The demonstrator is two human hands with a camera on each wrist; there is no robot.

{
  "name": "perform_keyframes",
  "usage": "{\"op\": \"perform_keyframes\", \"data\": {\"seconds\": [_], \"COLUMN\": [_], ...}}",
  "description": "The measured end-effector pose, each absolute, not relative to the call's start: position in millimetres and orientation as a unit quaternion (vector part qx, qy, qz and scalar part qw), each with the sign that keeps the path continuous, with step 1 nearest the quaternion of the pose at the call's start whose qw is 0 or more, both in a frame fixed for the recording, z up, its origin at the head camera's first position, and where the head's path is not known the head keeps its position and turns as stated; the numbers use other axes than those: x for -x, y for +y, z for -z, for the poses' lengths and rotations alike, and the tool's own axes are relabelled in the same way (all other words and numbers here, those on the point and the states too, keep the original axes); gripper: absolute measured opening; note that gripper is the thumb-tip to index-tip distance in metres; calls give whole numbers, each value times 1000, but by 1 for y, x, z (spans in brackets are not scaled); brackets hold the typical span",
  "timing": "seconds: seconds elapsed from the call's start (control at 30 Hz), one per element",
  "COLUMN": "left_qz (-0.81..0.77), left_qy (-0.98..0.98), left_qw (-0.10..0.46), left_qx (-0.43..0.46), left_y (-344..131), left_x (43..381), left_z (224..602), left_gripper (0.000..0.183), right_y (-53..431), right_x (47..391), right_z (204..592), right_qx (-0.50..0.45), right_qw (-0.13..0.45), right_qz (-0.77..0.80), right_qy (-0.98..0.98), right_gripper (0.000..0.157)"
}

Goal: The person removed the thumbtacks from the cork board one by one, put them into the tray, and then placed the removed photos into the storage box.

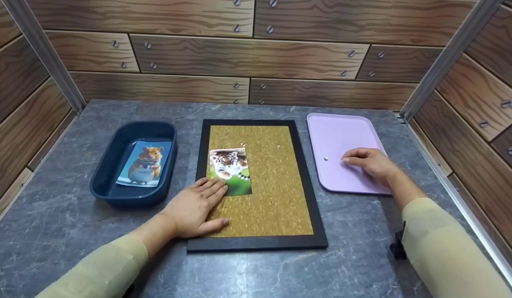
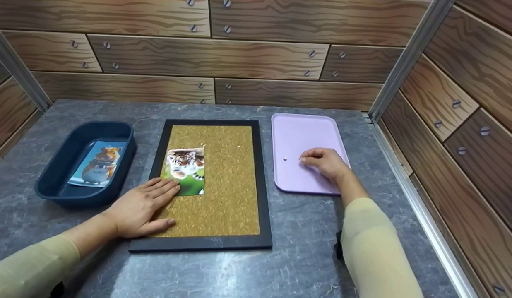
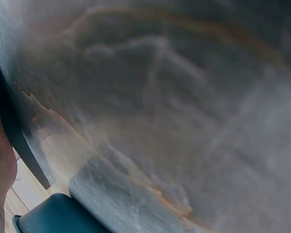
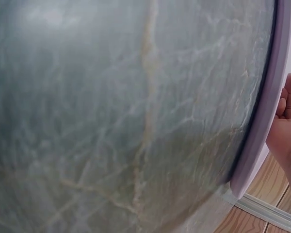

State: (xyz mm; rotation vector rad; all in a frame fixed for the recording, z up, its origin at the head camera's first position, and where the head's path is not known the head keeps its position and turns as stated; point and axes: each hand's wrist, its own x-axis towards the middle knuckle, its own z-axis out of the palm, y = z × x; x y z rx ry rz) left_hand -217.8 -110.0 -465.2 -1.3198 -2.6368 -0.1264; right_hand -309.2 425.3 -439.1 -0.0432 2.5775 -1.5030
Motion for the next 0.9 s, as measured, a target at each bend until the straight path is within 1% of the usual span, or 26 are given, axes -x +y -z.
{"op": "perform_keyframes", "data": {"seconds": [0.53,0.9], "left_qz": [44,44], "left_qy": [-889,-889], "left_qw": [101,100], "left_qx": [444,445], "left_y": [-110,-109], "left_x": [217,218], "left_z": [466,466], "left_gripper": [86,86], "right_y": [422,421], "right_x": [307,307], "right_z": [441,441], "right_qx": [4,12], "right_qw": [74,65], "right_qz": [450,433], "right_qy": [890,899], "right_gripper": [42,40]}}
